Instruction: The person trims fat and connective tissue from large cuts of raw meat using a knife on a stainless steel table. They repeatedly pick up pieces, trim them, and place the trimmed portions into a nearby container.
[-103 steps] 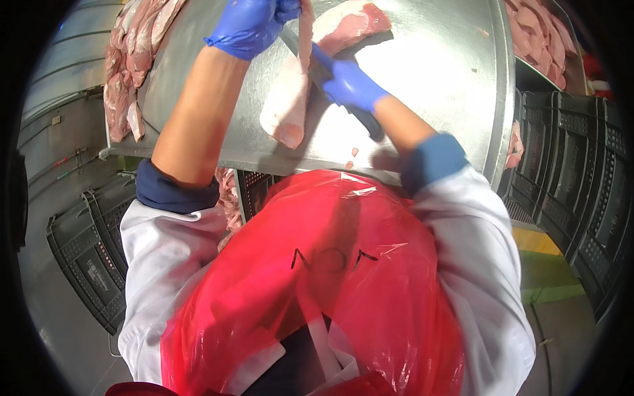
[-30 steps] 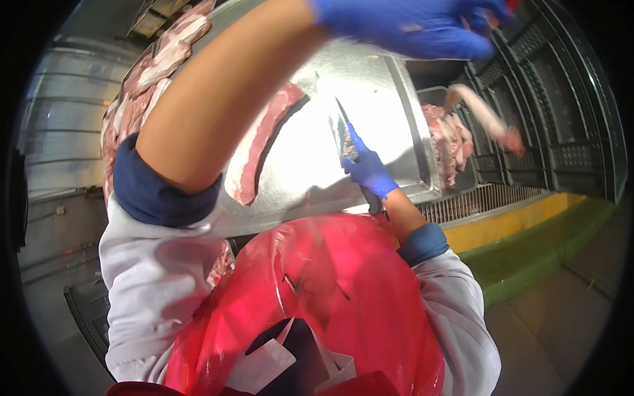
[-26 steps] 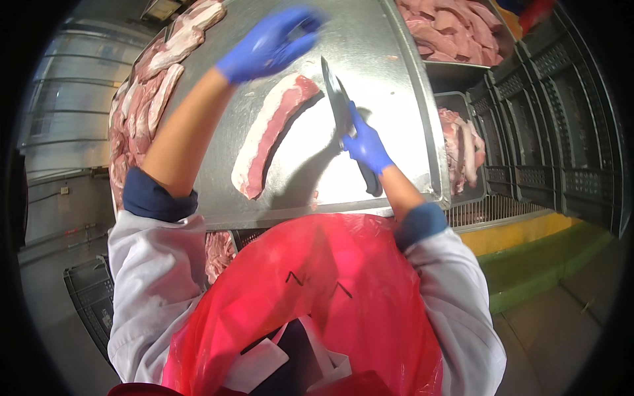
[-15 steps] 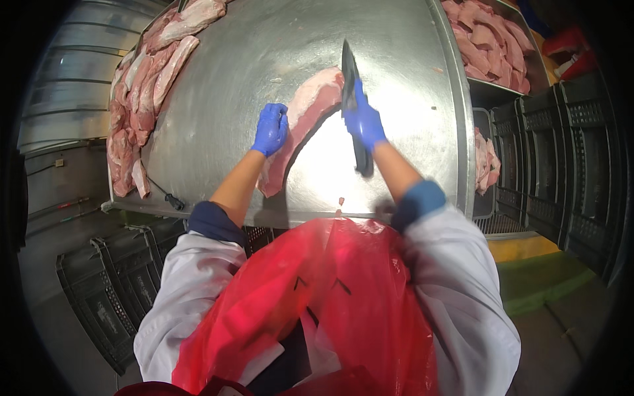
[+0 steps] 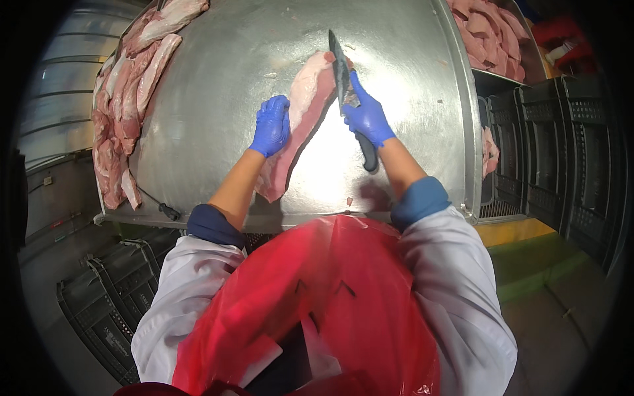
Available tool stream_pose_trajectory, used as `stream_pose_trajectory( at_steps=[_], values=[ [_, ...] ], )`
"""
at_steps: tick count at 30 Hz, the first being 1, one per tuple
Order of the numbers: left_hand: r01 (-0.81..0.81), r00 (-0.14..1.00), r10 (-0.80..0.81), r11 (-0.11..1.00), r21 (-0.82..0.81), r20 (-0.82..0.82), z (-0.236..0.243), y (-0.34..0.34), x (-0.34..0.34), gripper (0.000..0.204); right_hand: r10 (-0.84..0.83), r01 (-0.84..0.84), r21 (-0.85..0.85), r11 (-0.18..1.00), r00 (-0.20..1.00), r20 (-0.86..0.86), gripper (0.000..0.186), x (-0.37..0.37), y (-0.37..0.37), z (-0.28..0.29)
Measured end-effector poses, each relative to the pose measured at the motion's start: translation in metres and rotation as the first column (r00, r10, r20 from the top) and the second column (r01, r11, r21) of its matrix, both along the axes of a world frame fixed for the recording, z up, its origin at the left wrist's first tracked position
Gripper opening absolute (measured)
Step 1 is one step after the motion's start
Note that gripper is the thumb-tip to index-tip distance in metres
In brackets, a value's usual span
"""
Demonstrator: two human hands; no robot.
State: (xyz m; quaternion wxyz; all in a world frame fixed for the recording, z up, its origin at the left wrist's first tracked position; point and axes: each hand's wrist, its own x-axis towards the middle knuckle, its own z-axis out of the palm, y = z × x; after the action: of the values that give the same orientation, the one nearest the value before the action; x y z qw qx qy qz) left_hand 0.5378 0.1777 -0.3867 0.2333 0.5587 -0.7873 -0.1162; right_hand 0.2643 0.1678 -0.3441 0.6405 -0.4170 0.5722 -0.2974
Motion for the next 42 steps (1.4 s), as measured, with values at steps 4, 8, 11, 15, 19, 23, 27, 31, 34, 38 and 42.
stream_pose_trajectory(
  at_steps=[4,8,11,15,19,23,27,31,34,38,42],
  values=[
    [-0.075,0.997,0.075,0.997,-0.019,-0.020,-0.002,-0.001,-0.002,0.021,0.191,-0.210,-0.180,0.961,0.974,-0.120,0.087,-0.027,0.122,-0.015],
    [-0.059,0.998,0.057,0.993,-0.098,-0.027,0.011,-0.030,-0.021,0.015,-0.006,0.028,-0.376,0.926,0.998,0.060,0.086,-0.095,0.135,-0.019],
    [-0.050,0.995,0.059,0.991,-0.120,0.079,0.058,-0.075,-0.097,0.019,-0.155,0.184,-0.248,0.951,0.979,0.132,0.084,-0.119,0.073,0.001],
    [-0.243,0.926,0.085,0.880,0.408,0.368,0.073,-0.129,-0.137,0.033,-0.238,0.300,-0.243,0.923,0.938,0.252,0.084,-0.095,0.022,-0.012],
    [-0.335,0.934,0.246,0.856,0.393,0.259,0.058,-0.148,-0.118,0.035,-0.252,0.294,-0.225,0.929,0.947,0.200,0.085,-0.055,0.007,-0.037],
    [-0.251,0.964,0.264,0.849,0.466,0.038,0.030,-0.151,-0.084,0.024,-0.098,0.097,-0.219,0.971,0.995,0.004,0.088,-0.014,-0.035,-0.018],
    [-0.144,0.942,0.277,0.845,0.515,-0.191,0.028,-0.148,-0.088,0.018,0.056,-0.039,-0.110,0.993,0.986,0.157,0.083,0.004,-0.075,-0.027],
    [-0.101,0.806,0.414,0.800,0.591,-0.423,0.039,-0.132,-0.090,0.016,0.230,-0.229,-0.068,0.971,0.973,0.004,0.082,-0.012,-0.009,-0.011],
    [-0.079,0.764,0.421,0.813,0.577,-0.489,0.054,-0.127,-0.093,0.015,0.217,-0.215,-0.046,0.976,0.974,0.064,0.080,-0.013,-0.001,-0.006],
    [-0.160,0.885,0.369,0.814,0.559,-0.284,0.062,-0.131,-0.097,0.015,0.201,-0.192,-0.107,0.976,0.976,0.080,0.081,0.005,-0.078,-0.018],
    [-0.086,0.770,0.423,0.811,0.579,-0.478,0.054,-0.136,-0.075,0.012,0.345,-0.347,-0.081,0.934,0.938,-0.033,0.082,-0.010,-0.017,0.005]
  ],
)
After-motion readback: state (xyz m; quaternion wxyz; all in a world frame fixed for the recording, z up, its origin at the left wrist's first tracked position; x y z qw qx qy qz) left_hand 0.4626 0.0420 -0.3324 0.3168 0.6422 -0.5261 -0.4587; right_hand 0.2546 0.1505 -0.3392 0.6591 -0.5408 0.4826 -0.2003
